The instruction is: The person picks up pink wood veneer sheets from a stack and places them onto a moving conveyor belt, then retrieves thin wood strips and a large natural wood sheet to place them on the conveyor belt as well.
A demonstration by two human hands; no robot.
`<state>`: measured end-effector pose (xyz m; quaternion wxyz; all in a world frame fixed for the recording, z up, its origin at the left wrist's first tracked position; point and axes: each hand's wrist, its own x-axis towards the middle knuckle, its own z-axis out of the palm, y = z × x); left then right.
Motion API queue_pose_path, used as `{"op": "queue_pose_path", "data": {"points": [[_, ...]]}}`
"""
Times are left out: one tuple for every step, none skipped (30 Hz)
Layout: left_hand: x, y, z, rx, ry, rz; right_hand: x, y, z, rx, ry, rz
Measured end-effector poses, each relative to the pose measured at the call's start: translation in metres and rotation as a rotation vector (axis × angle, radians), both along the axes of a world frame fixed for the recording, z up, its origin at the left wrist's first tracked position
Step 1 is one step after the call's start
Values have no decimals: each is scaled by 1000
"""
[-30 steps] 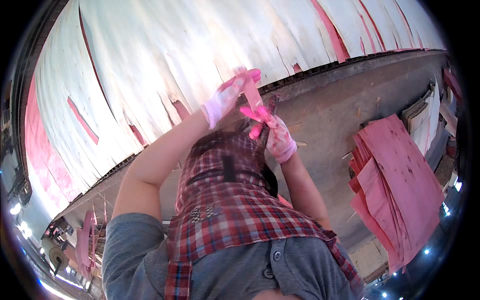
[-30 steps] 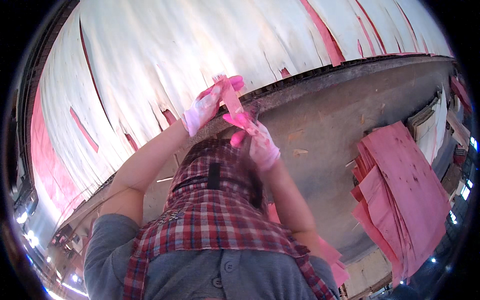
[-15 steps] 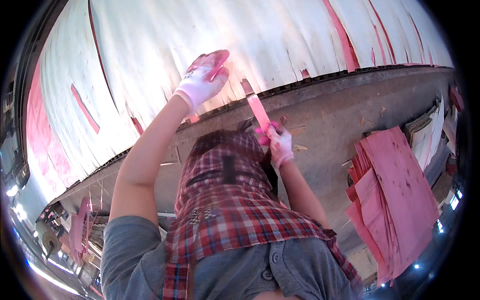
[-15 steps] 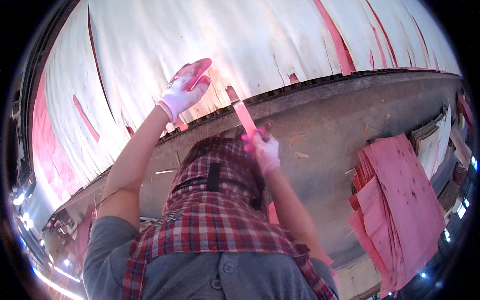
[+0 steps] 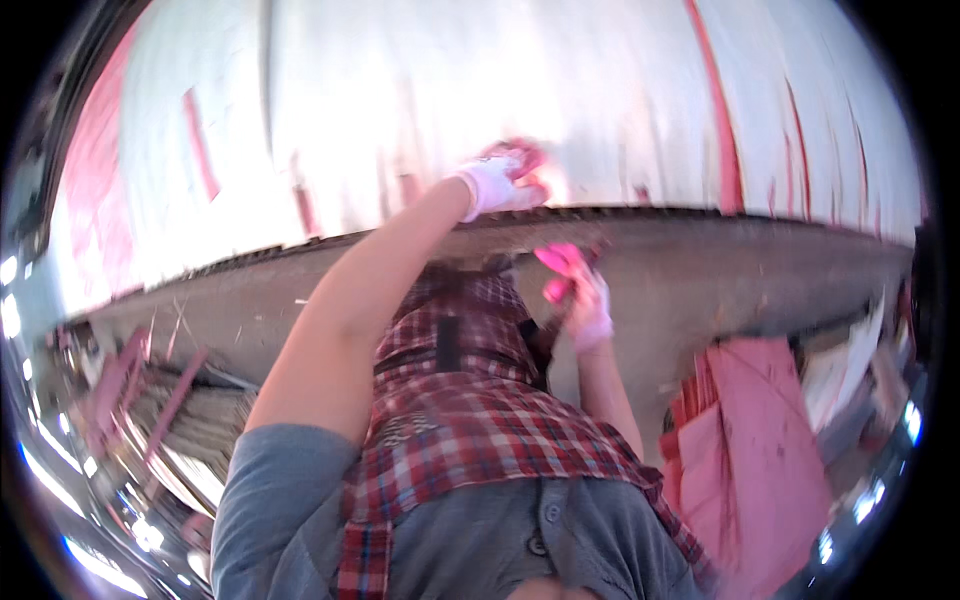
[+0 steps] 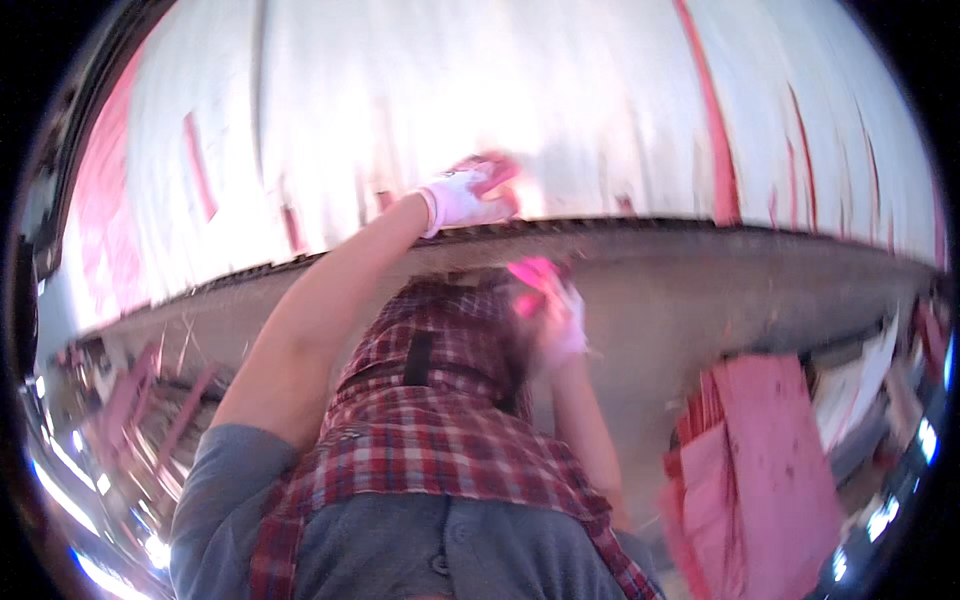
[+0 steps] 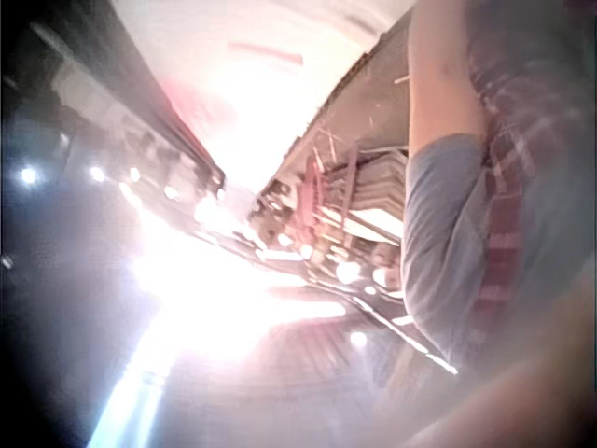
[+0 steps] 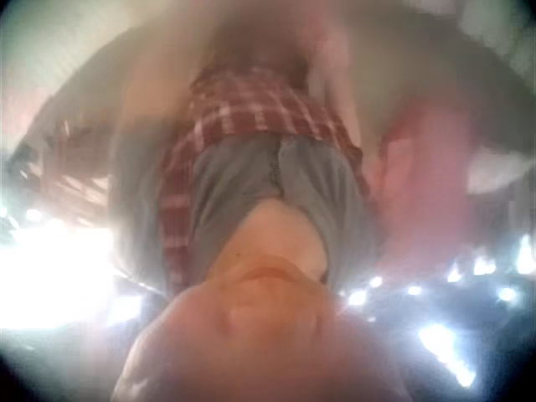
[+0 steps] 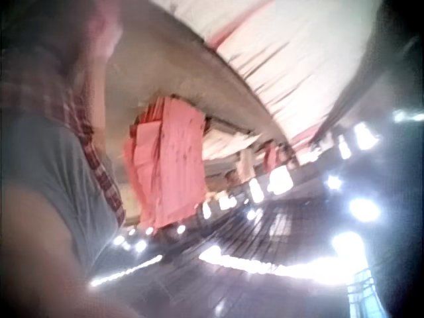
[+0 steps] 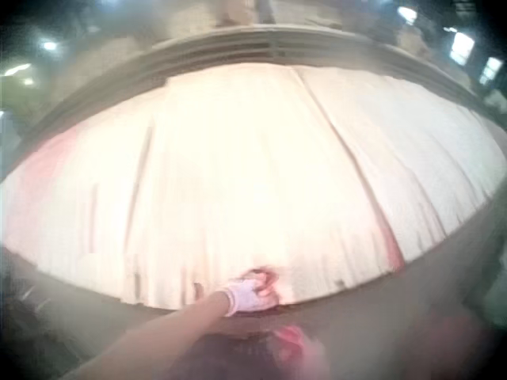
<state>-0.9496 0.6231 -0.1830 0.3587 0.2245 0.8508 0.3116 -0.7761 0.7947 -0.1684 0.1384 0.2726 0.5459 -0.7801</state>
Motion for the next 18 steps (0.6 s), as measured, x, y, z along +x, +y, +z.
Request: {"op": "queue_pose_path", "data": {"points": [[-1,-15,7,267,-136,220,3,4,3,83,107,95],[12,-37,24,681,-366,577,3,2,6,156,214,187],[22,-59,39,415,-75,688,-4,-5,8,31,50,172],[36,-96,51,254,102,703,-13,-16,15,-85,-135,170],[49,-131,62,81,261,718,-22,-32,20,-65,-165,231],[68,-170,57,-27,370,784,-33,-53,26,-50,-151,362],[88,-204,53,42,306,1064,-44,-78,31,-31,-137,488],[105,-238,46,126,234,1335,-56,-103,37,-4,-123,606],[124,-279,30,84,313,1431,-67,-135,52,-62,-94,694],[137,-315,13,53,392,1517,-75,-166,56,-92,-94,771],[142,-341,6,161,332,1778,-83,-198,56,-92,-128,867],[146,-364,-2,276,254,2034,-91,-231,57,-92,-158,970],[147,-390,-13,319,120,2225,-92,-258,40,-130,-214,1041],[143,-417,-25,353,-27,2408,-93,-292,33,-136,-222,1097],[134,-433,-25,305,-137,2473,-94,-325,24,-93,-260,1164],[122,-450,-22,386,-159,2522,-93,-358,13,1,-310,1190],[107,-470,-15,554,-212,2467,-100,-392,25,-12,-292,1207],[98,-493,-16,703,-289,2392,-96,-430,-15,-86,-368,1049]]}}
